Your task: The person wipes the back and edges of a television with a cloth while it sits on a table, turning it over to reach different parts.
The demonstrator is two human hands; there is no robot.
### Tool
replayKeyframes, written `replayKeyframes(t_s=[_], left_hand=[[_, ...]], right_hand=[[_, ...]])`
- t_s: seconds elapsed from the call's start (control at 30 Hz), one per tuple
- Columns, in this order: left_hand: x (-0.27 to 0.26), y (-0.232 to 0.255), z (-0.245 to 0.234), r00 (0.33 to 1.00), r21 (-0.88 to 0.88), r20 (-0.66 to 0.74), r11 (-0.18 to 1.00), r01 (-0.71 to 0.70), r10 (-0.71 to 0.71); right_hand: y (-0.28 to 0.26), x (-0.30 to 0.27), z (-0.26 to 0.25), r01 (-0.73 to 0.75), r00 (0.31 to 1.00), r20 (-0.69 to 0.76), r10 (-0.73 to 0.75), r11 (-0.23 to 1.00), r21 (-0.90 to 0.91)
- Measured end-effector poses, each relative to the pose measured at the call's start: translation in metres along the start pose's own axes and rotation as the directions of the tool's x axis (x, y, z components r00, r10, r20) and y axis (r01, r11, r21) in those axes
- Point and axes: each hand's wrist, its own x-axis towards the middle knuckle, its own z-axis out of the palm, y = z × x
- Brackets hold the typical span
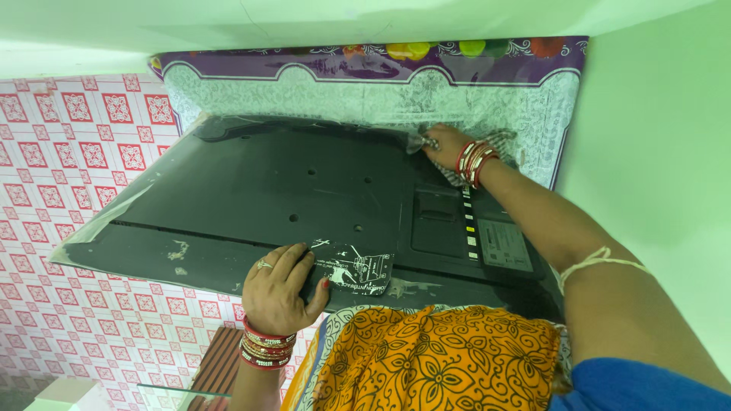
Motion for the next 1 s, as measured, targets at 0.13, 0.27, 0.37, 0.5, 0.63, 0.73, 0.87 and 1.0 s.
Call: replayKeyframes(t_s=[0.13,0.27,0.37,0.5,0.63,0.73,0.87,1.0], left_hand=[[0.001,0.0,-0.001,1.0,0.004,-0.005,1.0,-0.014,0.014],[0.002,0.001,-0.002,1.0,-0.009,0.012,1.0,-0.013,0.013],[0.001,0.001,0.0,1.0,0.002,0.006,1.0,-0.01,0.01],[0.001,0.001,0.0,0.999,0.044,0.04,0.999,0.011,-0.012],[0.001,0.002,0.001,0.998,0.06,0.061,0.998,0.025,-0.028],[0.001,0.004,0.001,0.998,0.062,0.05,0.998,0.027,-0.03],[0.001,0.003,0.0,0.997,0.055,0.067,0.998,0.03,-0.034],[0.0,0.002,0.001,0.998,0.058,0.056,0.998,0.022,-0.025]], right_hand=[[0.029,0.031,0.009,-0.459,0.878,0.085,0.471,0.879,-0.128],[-0.011,0.073,0.033,-0.279,0.958,0.059,0.281,0.959,-0.04],[-0.047,0.095,0.05,-0.128,0.992,-0.002,0.128,0.99,0.059],[-0.046,0.095,0.048,-0.121,0.992,-0.015,0.122,0.992,0.039],[-0.013,0.072,0.038,-0.279,0.96,0.012,0.28,0.959,-0.04],[0.021,0.037,0.023,-0.401,0.915,0.021,0.404,0.912,-0.082],[0.054,-0.019,-0.004,-0.605,0.788,0.076,0.611,0.791,-0.085],[0.064,-0.067,-0.025,-0.676,0.721,0.084,0.688,0.724,-0.138]])
